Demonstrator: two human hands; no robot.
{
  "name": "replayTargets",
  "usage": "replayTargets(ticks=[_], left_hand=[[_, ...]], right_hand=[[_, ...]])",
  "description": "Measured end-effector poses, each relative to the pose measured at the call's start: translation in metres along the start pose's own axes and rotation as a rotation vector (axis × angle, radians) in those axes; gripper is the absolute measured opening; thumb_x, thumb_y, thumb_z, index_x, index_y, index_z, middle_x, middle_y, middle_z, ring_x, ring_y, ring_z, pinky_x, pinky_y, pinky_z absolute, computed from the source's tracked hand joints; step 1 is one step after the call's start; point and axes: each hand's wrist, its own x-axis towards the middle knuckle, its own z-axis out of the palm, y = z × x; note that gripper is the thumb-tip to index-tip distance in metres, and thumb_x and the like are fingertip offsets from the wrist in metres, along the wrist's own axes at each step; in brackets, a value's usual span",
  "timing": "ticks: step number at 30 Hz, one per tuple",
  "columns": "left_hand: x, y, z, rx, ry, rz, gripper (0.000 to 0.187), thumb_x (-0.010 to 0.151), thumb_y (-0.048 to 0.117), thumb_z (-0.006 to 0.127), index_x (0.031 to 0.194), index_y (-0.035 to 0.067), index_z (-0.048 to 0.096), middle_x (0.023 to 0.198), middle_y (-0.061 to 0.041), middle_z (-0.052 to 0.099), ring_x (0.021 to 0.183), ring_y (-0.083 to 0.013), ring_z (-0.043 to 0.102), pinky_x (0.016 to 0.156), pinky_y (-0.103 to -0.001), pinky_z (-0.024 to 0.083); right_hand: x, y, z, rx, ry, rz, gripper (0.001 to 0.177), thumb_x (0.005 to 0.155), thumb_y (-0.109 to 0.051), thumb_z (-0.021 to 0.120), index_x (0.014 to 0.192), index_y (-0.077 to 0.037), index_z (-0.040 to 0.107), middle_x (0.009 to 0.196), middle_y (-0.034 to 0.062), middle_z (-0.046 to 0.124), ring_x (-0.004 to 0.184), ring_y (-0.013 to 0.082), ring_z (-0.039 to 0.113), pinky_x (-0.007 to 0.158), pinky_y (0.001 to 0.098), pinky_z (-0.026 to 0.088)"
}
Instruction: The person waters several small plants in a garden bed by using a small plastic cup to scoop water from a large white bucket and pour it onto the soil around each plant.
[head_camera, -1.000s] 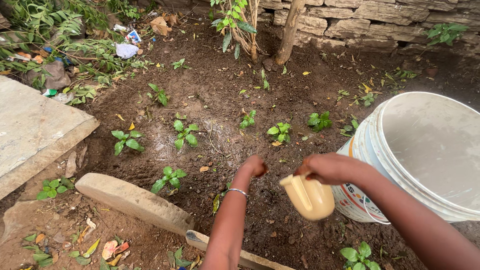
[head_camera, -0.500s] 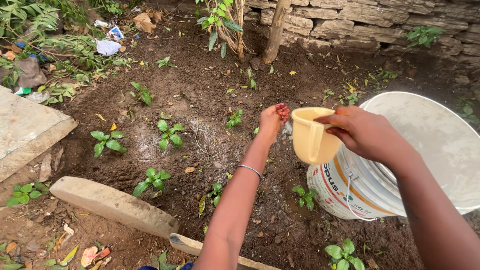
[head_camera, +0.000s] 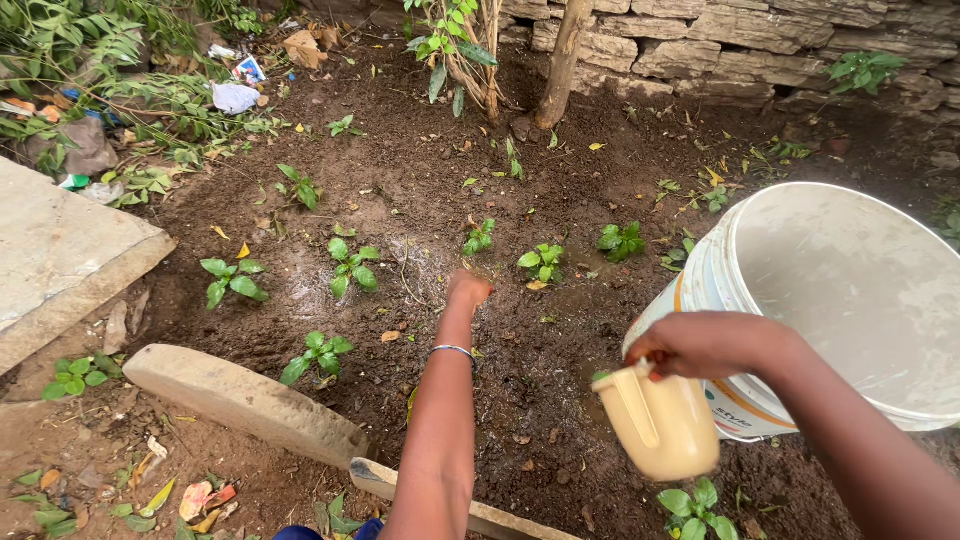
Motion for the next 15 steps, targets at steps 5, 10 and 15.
replayTargets(ticks=[5, 10, 15], left_hand=[[0.011, 0.036, 0.015, -0.108, -0.29, 0.152, 0.027, 0.093, 0.008, 0.064, 0.111, -0.011, 0.058, 0.096, -0.02, 0.061, 0.079, -0.0291, 0.06, 0.062, -0.048, 0.05], [-0.012, 0.119, -0.002, -1.016, -0.492, 0.188, 0.017, 0.099, 0.003, 0.041, 0.097, 0.003, 0.057, 0.086, -0.008, 0.057, 0.064, -0.0138, 0.046, 0.052, -0.031, 0.044], [-0.036, 0.148, -0.049, -1.238, -0.321, 0.149, 0.018, 0.103, -0.002, 0.038, 0.102, -0.001, 0.056, 0.088, -0.009, 0.057, 0.073, -0.0145, 0.051, 0.063, -0.027, 0.05]], right_hand=[[0.015, -0.013, -0.032, -0.087, 0.492, -0.195, 0.033, 0.089, -0.019, 0.067, 0.121, -0.02, 0.072, 0.104, 0.0056, 0.074, 0.102, 0.024, 0.07, 0.088, 0.0408, 0.056], [0.005, -0.029, -0.058, -0.115, 0.861, -0.052, 0.038, 0.089, -0.02, 0.067, 0.126, -0.03, 0.07, 0.103, 0.0032, 0.069, 0.099, 0.0251, 0.068, 0.08, 0.0415, 0.057], [0.005, -0.01, -0.047, -0.084, 1.12, -0.134, 0.043, 0.088, -0.016, 0.068, 0.129, -0.026, 0.068, 0.098, 0.006, 0.067, 0.096, 0.0265, 0.067, 0.078, 0.042, 0.056]])
